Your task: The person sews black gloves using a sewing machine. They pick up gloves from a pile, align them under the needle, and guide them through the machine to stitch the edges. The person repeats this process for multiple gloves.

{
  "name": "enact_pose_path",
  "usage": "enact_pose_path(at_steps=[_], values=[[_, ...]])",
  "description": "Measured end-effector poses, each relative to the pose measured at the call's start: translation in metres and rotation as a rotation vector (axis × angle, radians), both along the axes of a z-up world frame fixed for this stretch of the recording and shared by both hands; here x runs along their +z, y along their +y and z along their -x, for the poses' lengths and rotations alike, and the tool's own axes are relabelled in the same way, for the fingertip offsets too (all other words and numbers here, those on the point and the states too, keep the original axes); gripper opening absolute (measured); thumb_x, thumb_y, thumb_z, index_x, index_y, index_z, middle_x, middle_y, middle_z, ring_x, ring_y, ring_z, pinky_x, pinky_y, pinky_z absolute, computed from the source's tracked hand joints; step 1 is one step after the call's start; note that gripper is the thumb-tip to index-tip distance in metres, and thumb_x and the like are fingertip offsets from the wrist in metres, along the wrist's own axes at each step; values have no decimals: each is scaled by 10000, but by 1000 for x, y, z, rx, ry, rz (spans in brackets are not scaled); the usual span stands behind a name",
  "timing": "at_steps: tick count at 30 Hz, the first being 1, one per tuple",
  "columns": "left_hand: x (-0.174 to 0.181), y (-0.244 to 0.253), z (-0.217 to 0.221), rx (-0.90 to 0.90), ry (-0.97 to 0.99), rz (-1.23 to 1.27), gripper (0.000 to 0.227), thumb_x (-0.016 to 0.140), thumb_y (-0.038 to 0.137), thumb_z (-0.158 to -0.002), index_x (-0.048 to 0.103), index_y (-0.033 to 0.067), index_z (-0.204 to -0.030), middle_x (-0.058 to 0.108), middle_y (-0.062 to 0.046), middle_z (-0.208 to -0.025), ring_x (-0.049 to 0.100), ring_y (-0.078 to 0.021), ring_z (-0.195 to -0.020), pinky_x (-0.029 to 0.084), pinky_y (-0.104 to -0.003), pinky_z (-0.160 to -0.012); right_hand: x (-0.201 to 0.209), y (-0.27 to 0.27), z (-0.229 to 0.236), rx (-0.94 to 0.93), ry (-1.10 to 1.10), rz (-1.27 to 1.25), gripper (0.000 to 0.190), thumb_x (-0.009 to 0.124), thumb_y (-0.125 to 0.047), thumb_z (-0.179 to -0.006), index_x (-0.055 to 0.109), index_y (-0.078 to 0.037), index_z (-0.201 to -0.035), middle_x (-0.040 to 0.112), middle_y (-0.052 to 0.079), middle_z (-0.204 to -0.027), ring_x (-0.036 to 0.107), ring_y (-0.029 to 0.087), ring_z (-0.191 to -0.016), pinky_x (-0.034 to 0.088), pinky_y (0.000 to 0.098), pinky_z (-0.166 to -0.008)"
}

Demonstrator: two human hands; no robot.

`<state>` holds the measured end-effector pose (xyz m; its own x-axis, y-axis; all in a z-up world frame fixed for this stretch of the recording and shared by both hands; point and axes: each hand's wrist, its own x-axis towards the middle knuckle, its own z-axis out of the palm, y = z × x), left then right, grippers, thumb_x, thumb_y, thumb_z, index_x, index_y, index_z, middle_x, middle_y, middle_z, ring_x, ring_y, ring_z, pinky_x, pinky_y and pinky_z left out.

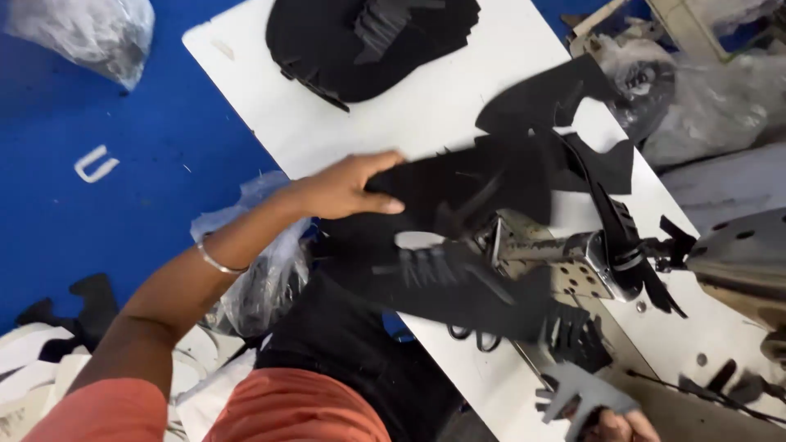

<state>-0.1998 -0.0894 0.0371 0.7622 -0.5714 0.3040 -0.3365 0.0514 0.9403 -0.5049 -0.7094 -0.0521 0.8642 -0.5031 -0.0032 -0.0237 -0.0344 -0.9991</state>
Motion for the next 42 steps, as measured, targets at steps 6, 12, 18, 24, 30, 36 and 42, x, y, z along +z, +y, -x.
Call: enact_pose_path(at_steps=[6, 12, 18, 24, 30, 36, 42], values=[[-53, -3, -1, 139, 171, -491, 604, 719, 327, -902, 543, 52, -1410, 662, -156, -1310, 624, -312, -1224, 479, -433, -1008, 99, 228, -108, 184, -91, 97, 206, 637, 77, -1012, 624, 129, -1211, 721, 243, -1067, 718, 305, -1041, 589, 378, -980], [-75, -3, -9, 88, 151, -411, 495, 586, 379, -1015, 576, 34, -1370, 686, -148, -1273, 643, -270, -1159, 488, -414, -975, 86, 369, -229, 445, 203, -303, 167, 666, -10, -918, 654, -5, -1084, 751, 132, -922, 731, 182, -774, 581, 278, -674], [-73, -6, -4, 163, 244, -451, 461, 508, 420, -1046, 620, 44, -1287, 724, -128, -1051, 683, -248, -964, 525, -417, -858, 41, 382, -253, 467, 211, 170, 109, 692, -31, -952, 678, 60, -1010, 764, 92, -831, 681, 93, -713, 500, 213, -634], [-71, -13, -6, 185, 167, -420, 406, 541, 378, -1034, 641, 45, -1242, 719, -103, -1056, 670, -230, -953, 515, -419, -828, 25, 374, -249, 472, 136, -113, 83, 670, -13, -954, 648, 56, -995, 741, 98, -794, 651, 99, -631, 521, 233, -591], [-42, -10, 3, 187, 240, -500, 568, 698, 463, -902, 641, 32, -1266, 737, -150, -1096, 707, -263, -1020, 543, -418, -876, 39, 383, -244, 424, 133, -1, 100, 668, -10, -958, 636, 58, -1025, 740, 97, -792, 642, 92, -630, 484, 221, -572], [-56, -10, 0, 170, 198, -421, 743, 835, 343, -775, 574, -33, -1360, 701, -232, -1221, 698, -310, -1111, 523, -418, -972, 44, 384, -243, 485, 141, 35, 88, 658, -24, -965, 654, 58, -996, 751, 94, -805, 664, 93, -649, 515, 211, -604], [-42, -12, 1, 172, 319, -474, 739, 837, 275, -764, 553, -28, -1376, 693, -223, -1227, 729, -301, -1064, 541, -403, -953, 45, 385, -243, 481, 114, 37, 70, 656, 1, -956, 645, 69, -972, 750, 107, -807, 666, 96, -652, 530, 213, -616]])
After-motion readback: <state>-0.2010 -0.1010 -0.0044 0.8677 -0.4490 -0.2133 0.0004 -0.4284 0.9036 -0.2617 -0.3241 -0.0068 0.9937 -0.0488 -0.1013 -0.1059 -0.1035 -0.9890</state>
